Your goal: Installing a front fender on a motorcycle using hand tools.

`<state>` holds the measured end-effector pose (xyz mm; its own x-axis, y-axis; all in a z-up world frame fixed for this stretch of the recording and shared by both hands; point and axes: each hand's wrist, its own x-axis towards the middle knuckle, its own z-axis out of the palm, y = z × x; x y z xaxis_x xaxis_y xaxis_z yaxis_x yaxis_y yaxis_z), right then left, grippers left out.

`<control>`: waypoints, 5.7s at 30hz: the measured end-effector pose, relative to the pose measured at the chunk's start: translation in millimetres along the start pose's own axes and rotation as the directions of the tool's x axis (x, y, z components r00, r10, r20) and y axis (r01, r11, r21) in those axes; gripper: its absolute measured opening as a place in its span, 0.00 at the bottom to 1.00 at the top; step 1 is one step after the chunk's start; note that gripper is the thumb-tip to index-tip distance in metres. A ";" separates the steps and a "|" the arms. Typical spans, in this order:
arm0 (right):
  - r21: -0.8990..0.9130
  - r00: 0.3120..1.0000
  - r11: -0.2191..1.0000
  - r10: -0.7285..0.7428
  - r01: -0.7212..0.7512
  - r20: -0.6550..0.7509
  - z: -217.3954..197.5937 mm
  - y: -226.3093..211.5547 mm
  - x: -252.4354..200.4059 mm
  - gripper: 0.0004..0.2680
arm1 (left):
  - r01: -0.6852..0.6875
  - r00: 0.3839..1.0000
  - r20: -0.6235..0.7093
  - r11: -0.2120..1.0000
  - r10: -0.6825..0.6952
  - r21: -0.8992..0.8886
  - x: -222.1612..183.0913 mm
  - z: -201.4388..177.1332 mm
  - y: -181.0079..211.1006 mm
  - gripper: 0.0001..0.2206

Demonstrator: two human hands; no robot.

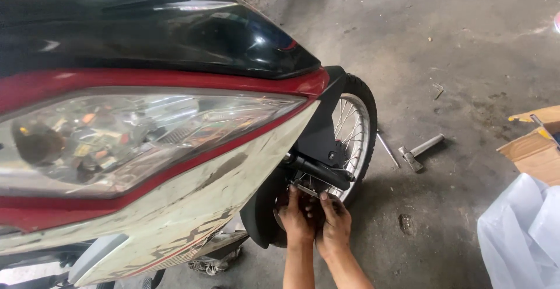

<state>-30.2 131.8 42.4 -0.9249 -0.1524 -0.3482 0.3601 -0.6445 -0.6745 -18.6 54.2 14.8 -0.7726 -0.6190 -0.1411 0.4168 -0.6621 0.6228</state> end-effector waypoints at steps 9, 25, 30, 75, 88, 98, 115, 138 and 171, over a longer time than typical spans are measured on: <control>0.018 0.952 0.960 0.276 -0.281 0.134 -8.8 -3.4 17.0 0.11 | -0.219 0.959 -0.120 0.943 0.255 0.251 -16.6 47.6 20.4 0.09; -0.746 0.882 0.665 0.338 0.024 0.329 -19.5 -8.2 49.9 0.10 | -0.165 0.983 0.103 0.972 0.149 0.165 1.8 -14.0 -3.8 0.16; -0.279 0.918 0.922 0.331 -0.267 0.216 -32.7 7.1 67.7 0.08 | -0.318 0.940 0.176 0.938 0.293 0.141 -6.2 31.5 15.5 0.16; -0.613 0.691 0.789 0.462 -0.035 0.556 -32.3 -25.5 52.5 0.17 | -0.243 0.965 0.135 0.960 0.225 0.141 8.2 -34.6 -7.4 0.15; -0.566 0.730 0.823 0.415 -0.047 0.543 -35.7 -28.4 53.5 0.15 | -0.237 0.972 -0.001 0.971 0.237 -0.029 5.5 0.7 -3.2 0.11; -0.563 0.730 0.819 0.450 -0.109 0.514 -38.9 -22.1 57.0 0.14 | -0.210 0.977 0.014 0.976 0.211 -0.059 1.9 11.5 2.5 0.11; -0.638 0.735 0.769 0.407 0.044 0.542 -32.5 -23.9 48.9 0.14 | -0.097 0.987 0.120 0.991 0.108 -0.097 -0.1 -6.8 10.6 0.14; 0.155 0.878 0.864 0.470 -0.479 0.093 -15.1 27.1 73.7 0.05 | -0.270 0.924 0.272 0.962 0.270 -0.038 15.8 -38.5 -9.6 0.20; -0.064 0.932 0.941 0.339 -0.333 0.126 -33.0 17.6 70.9 0.08 | -0.324 0.893 0.314 0.945 0.324 -0.054 16.2 -36.2 -14.2 0.21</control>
<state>-85.5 134.4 -15.7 -0.7555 -0.4549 -0.4714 0.6549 -0.5078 -0.5597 -19.6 38.3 -24.2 -0.7051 -0.6343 0.3171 0.6694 -0.4479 0.5926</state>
